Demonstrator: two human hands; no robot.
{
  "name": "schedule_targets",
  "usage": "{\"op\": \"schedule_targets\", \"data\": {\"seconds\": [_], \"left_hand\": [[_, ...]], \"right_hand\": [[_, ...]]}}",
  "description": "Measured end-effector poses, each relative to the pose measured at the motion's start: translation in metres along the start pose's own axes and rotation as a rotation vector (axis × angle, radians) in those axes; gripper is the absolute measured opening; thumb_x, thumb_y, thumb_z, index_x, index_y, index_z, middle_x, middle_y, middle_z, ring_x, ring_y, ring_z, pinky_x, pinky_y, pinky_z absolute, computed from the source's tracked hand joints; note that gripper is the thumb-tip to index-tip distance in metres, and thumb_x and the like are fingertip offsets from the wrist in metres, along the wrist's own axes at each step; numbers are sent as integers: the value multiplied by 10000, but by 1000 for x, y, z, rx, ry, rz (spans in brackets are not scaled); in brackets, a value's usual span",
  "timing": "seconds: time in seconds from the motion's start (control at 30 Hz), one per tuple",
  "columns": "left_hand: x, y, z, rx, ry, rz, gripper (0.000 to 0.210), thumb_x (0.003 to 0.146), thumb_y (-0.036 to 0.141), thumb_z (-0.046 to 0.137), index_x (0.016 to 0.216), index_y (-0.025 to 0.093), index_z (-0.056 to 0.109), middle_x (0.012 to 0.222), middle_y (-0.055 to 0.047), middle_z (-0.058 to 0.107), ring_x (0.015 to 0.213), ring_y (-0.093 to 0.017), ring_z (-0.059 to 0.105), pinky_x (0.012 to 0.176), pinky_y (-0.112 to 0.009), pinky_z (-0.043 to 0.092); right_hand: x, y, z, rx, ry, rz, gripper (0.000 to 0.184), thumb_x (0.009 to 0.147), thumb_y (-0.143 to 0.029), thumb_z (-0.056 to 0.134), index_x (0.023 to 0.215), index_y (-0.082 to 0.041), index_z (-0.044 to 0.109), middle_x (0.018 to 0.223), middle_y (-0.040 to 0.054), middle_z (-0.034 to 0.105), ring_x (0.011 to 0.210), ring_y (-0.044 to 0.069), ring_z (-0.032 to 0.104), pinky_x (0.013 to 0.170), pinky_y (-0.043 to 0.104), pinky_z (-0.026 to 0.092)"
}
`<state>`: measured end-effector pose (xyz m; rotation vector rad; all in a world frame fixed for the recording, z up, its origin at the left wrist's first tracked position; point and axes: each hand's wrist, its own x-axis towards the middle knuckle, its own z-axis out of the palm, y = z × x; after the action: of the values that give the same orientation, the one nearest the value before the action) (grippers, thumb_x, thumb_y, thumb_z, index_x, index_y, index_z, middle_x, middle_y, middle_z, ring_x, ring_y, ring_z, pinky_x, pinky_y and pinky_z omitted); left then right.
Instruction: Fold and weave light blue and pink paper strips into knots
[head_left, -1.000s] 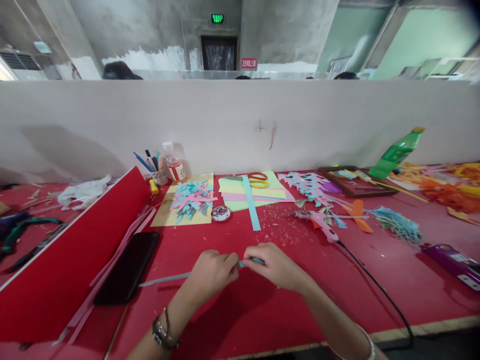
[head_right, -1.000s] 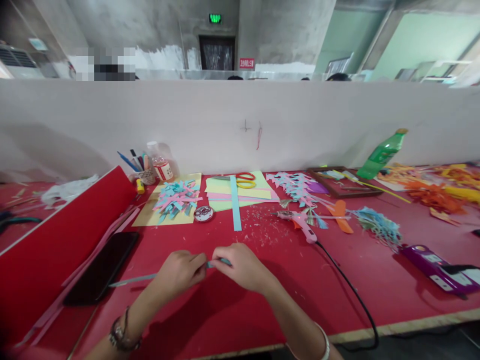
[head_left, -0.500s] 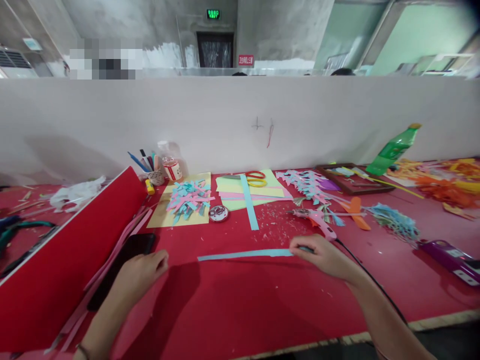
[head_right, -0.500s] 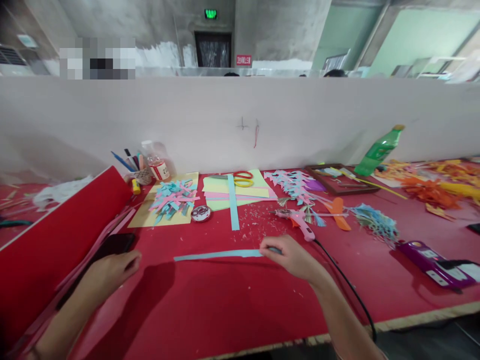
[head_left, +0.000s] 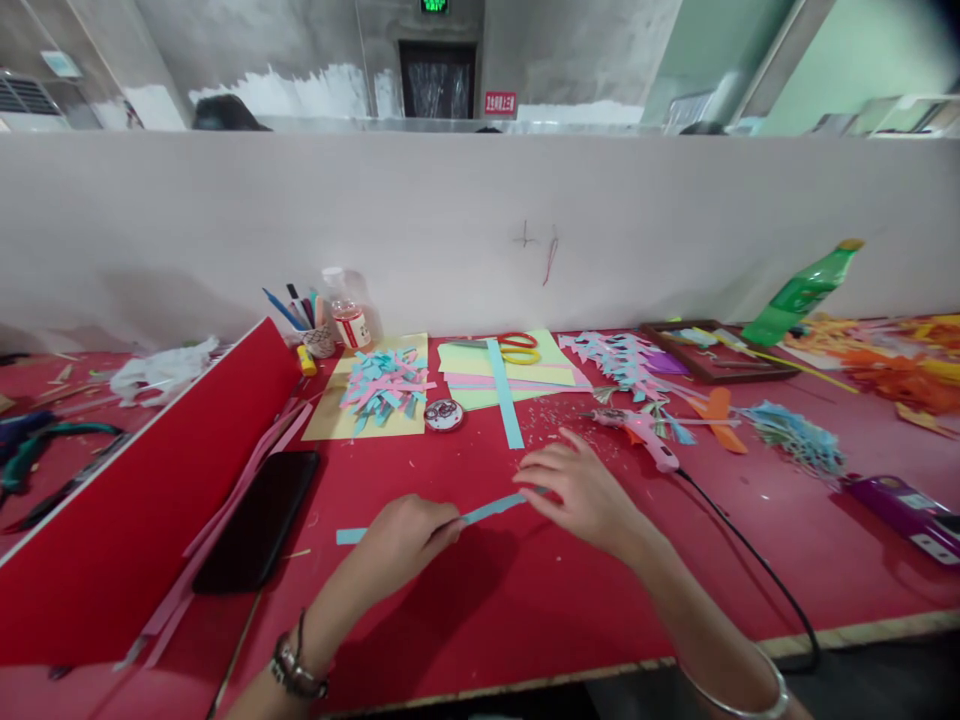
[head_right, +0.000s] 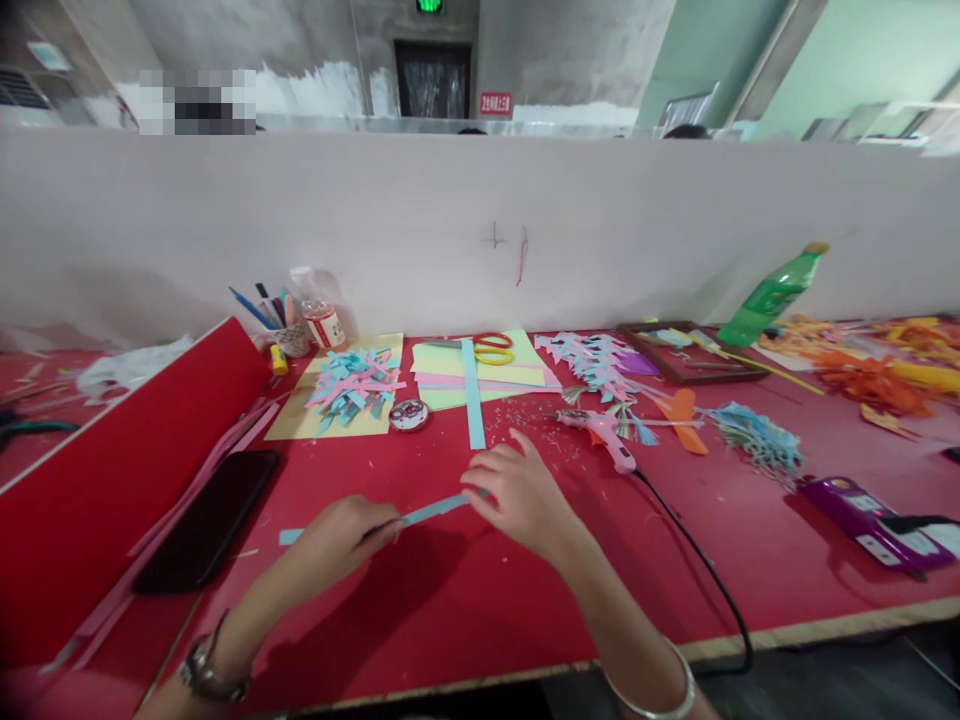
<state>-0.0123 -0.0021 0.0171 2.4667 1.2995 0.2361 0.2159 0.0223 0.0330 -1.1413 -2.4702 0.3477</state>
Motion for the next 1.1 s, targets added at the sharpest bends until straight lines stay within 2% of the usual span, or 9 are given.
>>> {"op": "schedule_targets", "data": {"seconds": [0.13,0.3,0.53,0.63,0.73,0.8,0.9,1.0,1.1], "left_hand": [[6,9,6,-69,2,-10,317,831,285,295,653,144,517,559,2,514,493,-85,410,474,-215,227],[7,10,5,-277,-24,40,372,834,305,267,625,130,521,530,21,476,493,-68,389,483,-187,256],[-12,-18,-11,-377,-104,-16,403,821,346,274,632,128,556,492,33,461,472,-65,406,496,-175,291],[-22,-29,-18,-353,-112,-79,406,821,345,269,619,125,544,480,31,459,472,-70,421,489,-172,292],[-23,-29,-21,-268,-102,-82,383,822,323,279,635,132,554,537,18,513,521,-76,451,515,-172,295],[-17,-24,-21,-228,-110,-40,365,823,307,282,663,143,566,576,13,544,547,-79,463,537,-175,298],[-6,-12,-18,-203,-116,13,347,824,292,285,693,151,574,593,8,564,553,-84,466,546,-181,301],[1,-2,-13,-142,-75,31,276,808,246,314,712,158,557,642,-1,578,580,-95,474,544,-188,303],[4,5,-7,-35,6,2,167,768,162,349,743,167,514,718,-9,582,606,-107,490,527,-196,296]], "right_hand": [[9,-27,25,-17,-43,-134,167,758,-223,405,755,-201,571,675,1,581,659,111,492,811,297,266],[10,-25,41,-45,-43,-78,96,651,-153,440,594,-181,512,508,-28,503,482,86,384,527,217,244],[-20,22,23,-19,-42,88,100,632,-136,425,570,-173,496,508,-41,491,486,69,390,502,191,221],[-36,44,12,-75,16,250,103,655,-173,434,564,-174,481,495,-39,465,462,72,384,476,192,218],[-38,41,7,-114,162,338,135,702,-193,408,595,-173,488,513,-17,475,487,96,408,508,208,269],[-29,21,8,-73,235,236,152,747,-204,381,723,-167,526,679,29,556,636,126,474,613,229,314],[-8,-16,17,19,92,8,218,773,-277,413,941,-176,507,898,58,564,832,153,474,726,246,308],[7,-37,30,30,-105,-40,209,822,-260,344,793,-182,536,735,28,578,694,126,488,644,234,303],[16,-37,38,66,-193,-8,230,828,-272,340,746,-177,533,677,17,575,613,110,482,550,212,268]]}}
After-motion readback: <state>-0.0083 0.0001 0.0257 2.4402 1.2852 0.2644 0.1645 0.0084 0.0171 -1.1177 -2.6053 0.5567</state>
